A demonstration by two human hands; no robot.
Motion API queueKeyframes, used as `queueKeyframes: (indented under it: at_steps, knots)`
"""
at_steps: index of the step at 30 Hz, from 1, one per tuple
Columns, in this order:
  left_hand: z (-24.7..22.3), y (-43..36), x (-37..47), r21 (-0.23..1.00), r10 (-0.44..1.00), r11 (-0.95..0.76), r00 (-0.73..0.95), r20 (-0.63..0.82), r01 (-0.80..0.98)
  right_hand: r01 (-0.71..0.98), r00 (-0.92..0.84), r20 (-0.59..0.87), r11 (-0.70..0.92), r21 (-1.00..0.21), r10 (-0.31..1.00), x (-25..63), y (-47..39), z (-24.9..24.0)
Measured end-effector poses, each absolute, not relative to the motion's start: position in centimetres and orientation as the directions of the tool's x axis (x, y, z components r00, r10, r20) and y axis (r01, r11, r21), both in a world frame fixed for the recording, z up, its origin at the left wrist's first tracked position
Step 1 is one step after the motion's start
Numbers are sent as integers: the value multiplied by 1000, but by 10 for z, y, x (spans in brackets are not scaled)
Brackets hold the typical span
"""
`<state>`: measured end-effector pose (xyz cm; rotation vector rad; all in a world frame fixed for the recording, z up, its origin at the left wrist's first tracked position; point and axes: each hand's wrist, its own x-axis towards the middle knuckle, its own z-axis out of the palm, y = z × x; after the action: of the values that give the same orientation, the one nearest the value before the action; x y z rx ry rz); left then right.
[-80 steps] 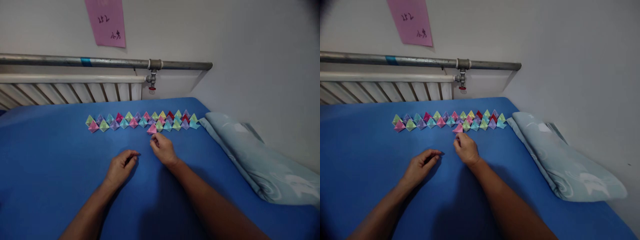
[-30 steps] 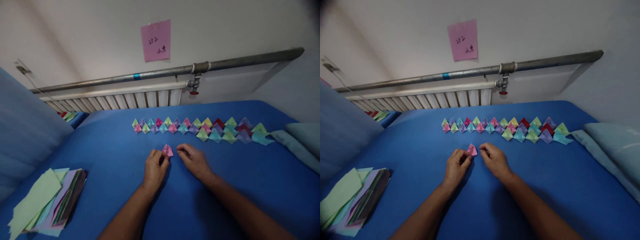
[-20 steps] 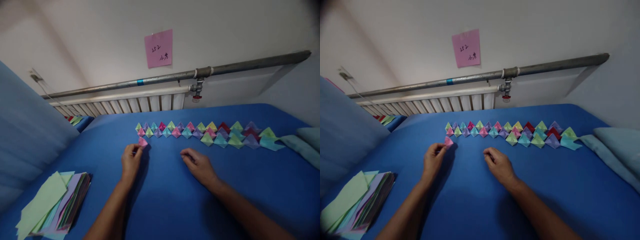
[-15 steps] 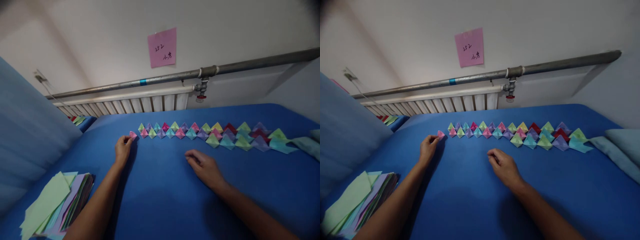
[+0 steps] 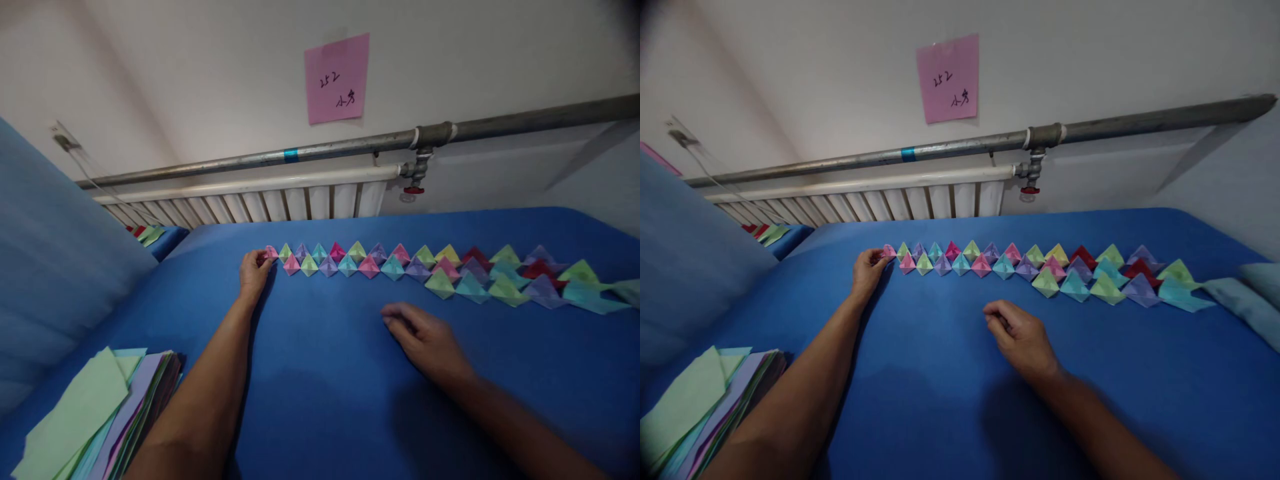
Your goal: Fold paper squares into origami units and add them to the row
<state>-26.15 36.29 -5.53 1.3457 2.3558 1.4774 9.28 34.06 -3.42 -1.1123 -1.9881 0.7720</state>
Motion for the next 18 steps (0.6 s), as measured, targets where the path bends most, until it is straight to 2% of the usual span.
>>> queueKeyframes:
  at_steps: [18]
  knots:
    - [-70, 355, -279, 831, 529, 269, -795, 295, 487, 471, -359, 308, 456, -755, 881, 90, 345, -30]
